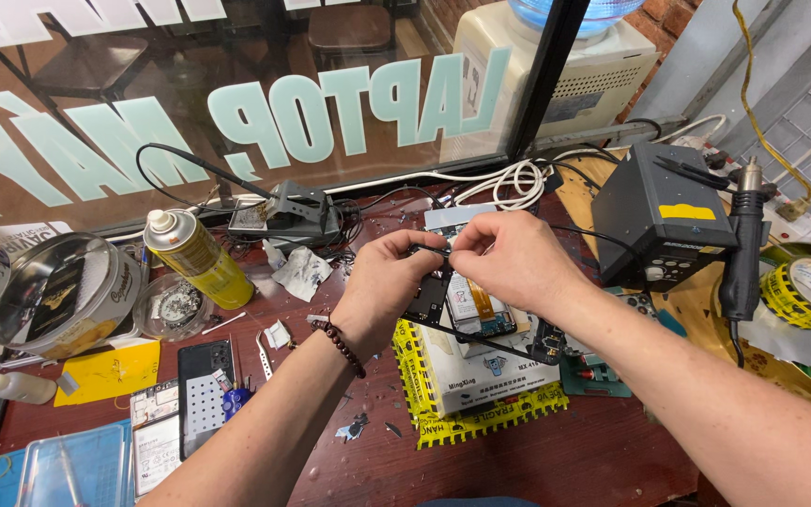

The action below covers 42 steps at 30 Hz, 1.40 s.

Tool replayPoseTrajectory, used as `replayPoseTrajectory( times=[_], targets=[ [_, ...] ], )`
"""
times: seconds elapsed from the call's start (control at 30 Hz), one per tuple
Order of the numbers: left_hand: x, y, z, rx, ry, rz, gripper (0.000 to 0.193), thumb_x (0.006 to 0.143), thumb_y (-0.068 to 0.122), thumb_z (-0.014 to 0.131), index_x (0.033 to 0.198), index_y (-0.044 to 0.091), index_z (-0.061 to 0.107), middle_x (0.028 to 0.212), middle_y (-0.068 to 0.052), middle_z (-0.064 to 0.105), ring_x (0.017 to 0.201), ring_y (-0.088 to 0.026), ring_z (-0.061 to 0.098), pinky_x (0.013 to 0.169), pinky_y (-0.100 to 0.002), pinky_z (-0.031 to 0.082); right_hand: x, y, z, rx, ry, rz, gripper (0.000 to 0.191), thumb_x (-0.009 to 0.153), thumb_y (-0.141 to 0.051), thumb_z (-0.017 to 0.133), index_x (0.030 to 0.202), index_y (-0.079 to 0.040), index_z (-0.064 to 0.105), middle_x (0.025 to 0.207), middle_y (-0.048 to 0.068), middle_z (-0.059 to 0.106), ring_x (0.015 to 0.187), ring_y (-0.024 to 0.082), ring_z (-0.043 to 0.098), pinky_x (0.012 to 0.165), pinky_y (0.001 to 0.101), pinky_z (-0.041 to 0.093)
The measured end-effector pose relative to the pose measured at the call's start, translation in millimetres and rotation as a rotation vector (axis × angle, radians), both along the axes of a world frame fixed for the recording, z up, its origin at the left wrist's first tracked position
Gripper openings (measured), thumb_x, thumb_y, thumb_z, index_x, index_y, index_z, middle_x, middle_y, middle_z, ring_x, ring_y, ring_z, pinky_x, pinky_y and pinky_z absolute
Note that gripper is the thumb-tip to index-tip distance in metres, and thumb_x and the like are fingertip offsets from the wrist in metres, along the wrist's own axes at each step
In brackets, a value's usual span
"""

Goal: The person applies adhesive tape to a small component and installs it into a disassembled smartphone. They then reassemble the phone, press the edges to secure the casing, and inspect the device. The person repeats the adhesive application on another small component.

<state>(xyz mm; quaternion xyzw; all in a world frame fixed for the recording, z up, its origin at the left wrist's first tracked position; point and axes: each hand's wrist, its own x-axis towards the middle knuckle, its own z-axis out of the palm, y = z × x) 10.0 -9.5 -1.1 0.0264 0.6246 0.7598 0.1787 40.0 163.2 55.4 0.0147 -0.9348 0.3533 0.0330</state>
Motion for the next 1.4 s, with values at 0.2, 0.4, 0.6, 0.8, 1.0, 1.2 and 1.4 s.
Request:
replayPoseTrajectory(
  times=[0.2, 0.4, 0.6, 0.8, 1.0, 1.2, 1.4],
  targets=[
    [0.6, 0.3, 1.3, 0.051, -0.014, -0.026, 0.019, 0.085, 0.004, 0.069, 0.102, 0.002, 0.076, 0.082, -0.004, 0.073, 0.060, -0.007, 0.061, 0.053, -0.022, 0.050, 4.0, -0.9, -1.0, -0.042, 0.039, 0.032, 0.020, 0.077, -0.021, 0.075, 0.091, -0.008, 0.079, 0.078, 0.003, 0.078, 0.072, 0.010, 0.074, 0.070, 0.0275, 0.059],
    [0.6, -1.7, 0.9, 0.112, -0.037, -0.036, 0.019, 0.088, 0.004, 0.065, 0.103, -0.001, 0.075, 0.084, -0.007, 0.075, 0.064, -0.011, 0.067, 0.057, -0.024, 0.055, 3.6, -2.1, 0.6, -0.013, 0.014, 0.001, 0.021, 0.078, -0.022, 0.074, 0.092, -0.009, 0.081, 0.078, 0.005, 0.079, 0.072, 0.012, 0.075, 0.070, 0.0291, 0.058],
    [1.2, -2.4, -0.9, 0.109, -0.037, -0.030, 0.019, 0.088, 0.004, 0.064, 0.103, -0.002, 0.074, 0.085, -0.007, 0.075, 0.066, -0.011, 0.068, 0.059, -0.024, 0.056, 3.1, -3.7, 1.2, -0.034, -0.002, 0.002, 0.021, 0.077, -0.022, 0.073, 0.091, -0.009, 0.081, 0.078, 0.004, 0.079, 0.073, 0.011, 0.074, 0.070, 0.0289, 0.058],
    [-2.0, -0.2, -0.5, 0.073, -0.030, -0.029, 0.019, 0.088, 0.005, 0.064, 0.103, -0.001, 0.075, 0.085, -0.006, 0.074, 0.065, -0.011, 0.067, 0.059, -0.024, 0.055, 1.7, -4.4, 2.7, -0.058, -0.036, -0.035, 0.020, 0.077, -0.021, 0.074, 0.090, -0.007, 0.081, 0.075, 0.004, 0.077, 0.069, 0.011, 0.072, 0.067, 0.0292, 0.057],
    [-4.1, 1.1, -3.5, 0.083, -0.028, -0.027, 0.020, 0.088, 0.005, 0.064, 0.103, -0.002, 0.075, 0.085, -0.006, 0.074, 0.065, -0.010, 0.066, 0.058, -0.024, 0.054, 2.6, -4.9, 2.1, -0.111, -0.074, -0.062, 0.020, 0.080, -0.021, 0.073, 0.091, -0.006, 0.080, 0.073, 0.004, 0.076, 0.064, 0.010, 0.068, 0.062, 0.0285, 0.054],
    [-5.3, 1.6, -5.8, 0.057, -0.017, -0.007, 0.019, 0.087, 0.006, 0.064, 0.100, -0.001, 0.076, 0.084, -0.005, 0.074, 0.065, -0.010, 0.064, 0.058, -0.023, 0.053, 1.5, -2.9, 1.0, -0.138, -0.062, -0.013, 0.018, 0.079, -0.015, 0.073, 0.091, -0.004, 0.080, 0.071, 0.003, 0.075, 0.061, 0.007, 0.066, 0.058, 0.0258, 0.054],
    [-2.3, -0.1, -1.3, 0.074, -0.019, -0.023, 0.015, 0.084, 0.003, 0.071, 0.098, -0.001, 0.075, 0.083, -0.006, 0.074, 0.066, -0.009, 0.066, 0.059, -0.023, 0.054, 1.0, -0.1, 0.2, -0.268, -0.185, -0.006, 0.018, 0.081, -0.012, 0.072, 0.094, -0.001, 0.078, 0.074, 0.003, 0.073, 0.059, 0.009, 0.067, 0.055, 0.0263, 0.056]
  ],
)
